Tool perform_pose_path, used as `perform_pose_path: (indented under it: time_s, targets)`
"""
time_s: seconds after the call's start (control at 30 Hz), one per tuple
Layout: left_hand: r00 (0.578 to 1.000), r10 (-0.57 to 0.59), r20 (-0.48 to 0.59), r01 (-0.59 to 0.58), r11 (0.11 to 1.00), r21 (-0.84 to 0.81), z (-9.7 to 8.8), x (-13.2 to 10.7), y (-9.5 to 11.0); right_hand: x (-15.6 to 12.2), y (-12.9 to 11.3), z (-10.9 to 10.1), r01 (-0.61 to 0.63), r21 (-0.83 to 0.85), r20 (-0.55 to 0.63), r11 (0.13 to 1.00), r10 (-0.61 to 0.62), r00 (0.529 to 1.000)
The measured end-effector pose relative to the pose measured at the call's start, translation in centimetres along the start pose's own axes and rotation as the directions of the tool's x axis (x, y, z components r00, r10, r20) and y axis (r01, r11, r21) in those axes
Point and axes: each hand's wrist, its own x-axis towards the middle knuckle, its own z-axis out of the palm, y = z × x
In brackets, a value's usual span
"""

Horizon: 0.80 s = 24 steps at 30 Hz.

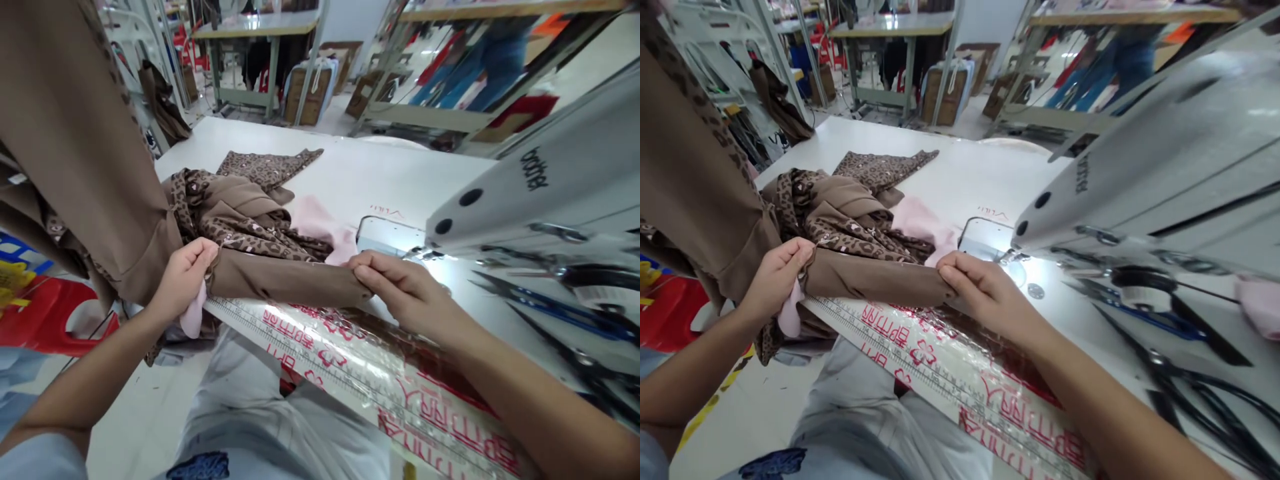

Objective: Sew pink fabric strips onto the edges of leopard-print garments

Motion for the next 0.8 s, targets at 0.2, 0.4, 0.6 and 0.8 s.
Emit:
perform_pose_path:
  time_s: [0.2, 0.4, 0.6, 0.8]
  targets:
    - [0.992, 0.128, 0.003, -0.128, 0.989, 0.078, -0.2, -0.2, 0.1, 0.6, -1.2, -0.3, 0.196, -0.015, 0.034, 0.98, -0.196, 0.98]
    - [0.64, 0.75, 0.163, -0.745, 0.555, 0.37, -0.8, -1.8, 1.2, 0.9, -3.0, 1.9, 0.381, -0.159, -0.04, 0.911, -0.391, 0.919]
    - [0.477, 0.836, 0.27, -0.767, 0.246, 0.593, 3.6, -4.5, 2.7, -0.3, -4.2, 2.9, 0.531, -0.463, -0.133, 0.709, -0.648, 0.75]
    - [0.49, 0.861, 0.134, -0.775, 0.36, 0.52, 7.5, -4.1, 1.8, -1.2, -4.2, 2.5, 0.595, -0.529, -0.068, 0.605, -0.729, 0.681]
